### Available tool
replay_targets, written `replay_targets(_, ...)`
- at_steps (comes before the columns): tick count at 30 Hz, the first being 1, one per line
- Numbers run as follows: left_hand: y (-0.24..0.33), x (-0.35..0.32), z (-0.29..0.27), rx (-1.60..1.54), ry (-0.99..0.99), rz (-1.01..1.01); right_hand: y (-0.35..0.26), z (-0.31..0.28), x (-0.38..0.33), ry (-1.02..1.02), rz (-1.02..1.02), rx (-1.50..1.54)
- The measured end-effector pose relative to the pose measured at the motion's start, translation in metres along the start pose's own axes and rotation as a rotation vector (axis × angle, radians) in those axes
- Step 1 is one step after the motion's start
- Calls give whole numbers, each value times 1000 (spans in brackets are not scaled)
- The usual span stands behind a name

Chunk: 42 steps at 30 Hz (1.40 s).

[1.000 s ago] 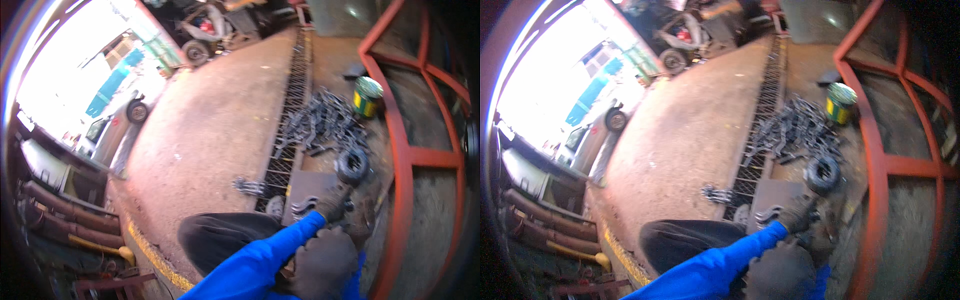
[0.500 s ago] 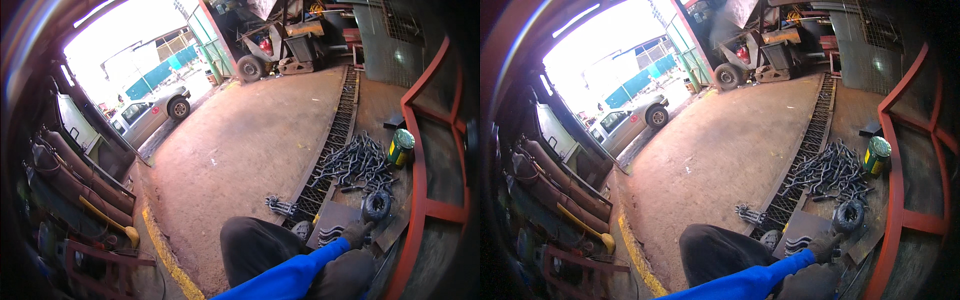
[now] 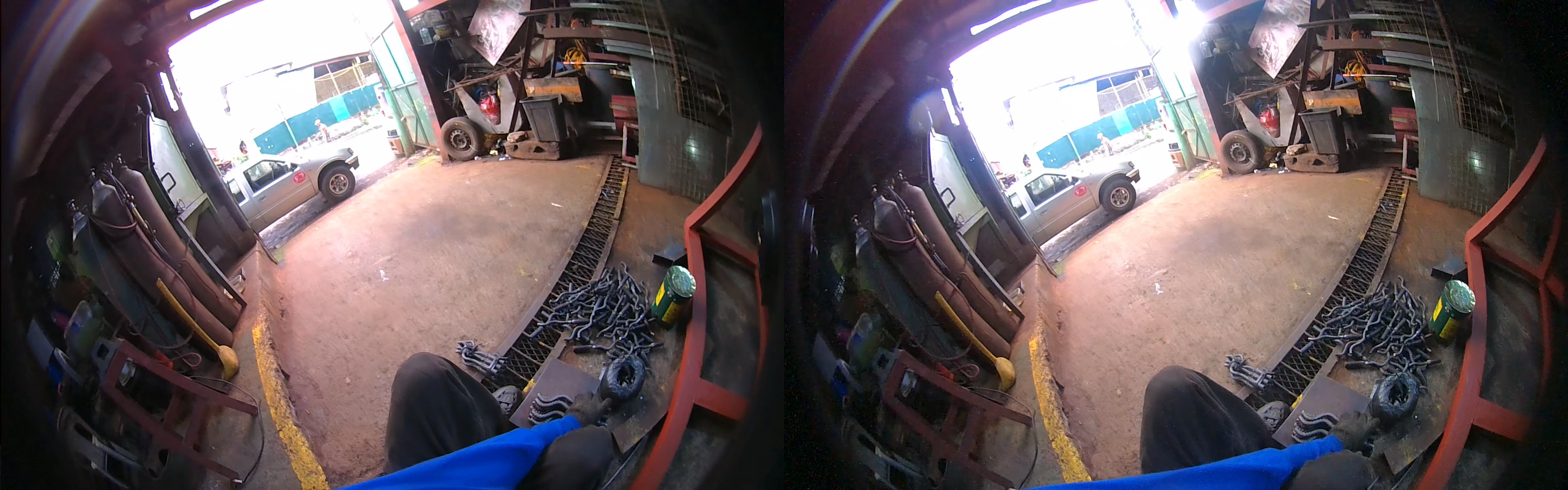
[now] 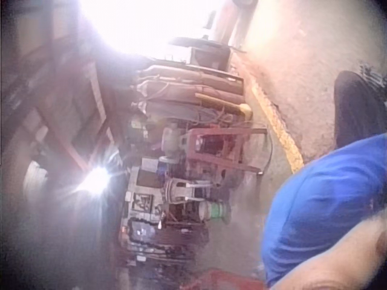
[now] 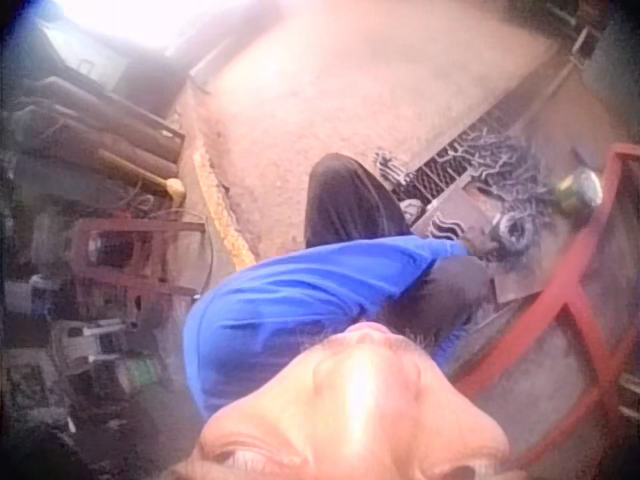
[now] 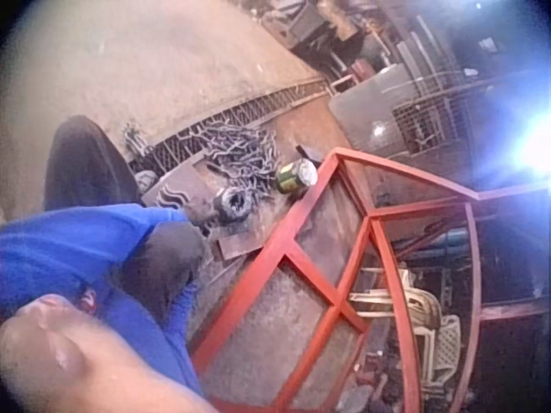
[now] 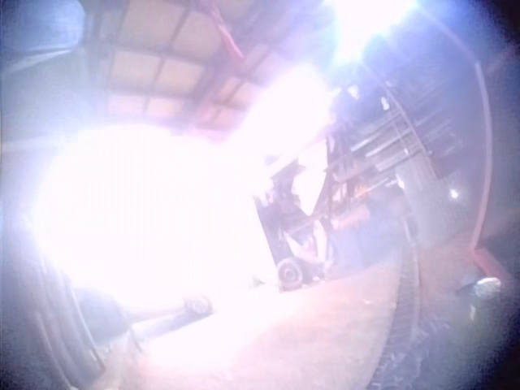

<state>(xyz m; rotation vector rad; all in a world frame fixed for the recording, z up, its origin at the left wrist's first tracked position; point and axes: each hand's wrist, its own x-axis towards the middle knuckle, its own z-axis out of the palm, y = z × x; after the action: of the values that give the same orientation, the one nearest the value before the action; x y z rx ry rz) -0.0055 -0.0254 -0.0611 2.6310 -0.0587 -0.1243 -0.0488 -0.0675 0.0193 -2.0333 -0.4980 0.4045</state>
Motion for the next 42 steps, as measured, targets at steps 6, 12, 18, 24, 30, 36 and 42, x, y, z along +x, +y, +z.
replay_targets(6,8,-6,-2,47,10,-14,14,1,-4,-2,7,-67)
replay_targets(12,31,-2,12,-24,121,-57,30,-9,-16,56,24,-112)
replay_targets(18,-5,-6,14,78,98,-233,74,12,-43,51,57,-60)
replay_targets(24,-3,0,-19,56,50,-278,133,9,-65,99,49,-160)
replay_targets(30,18,-2,-23,-58,47,-297,119,-58,-63,-146,-70,-524)
replay_targets(36,-32,-11,-1,-668,296,-330,61,-84,-34,-190,198,-437)
replay_targets(42,15,-21,-35,117,358,-60,88,-89,-34,-146,-89,-605)
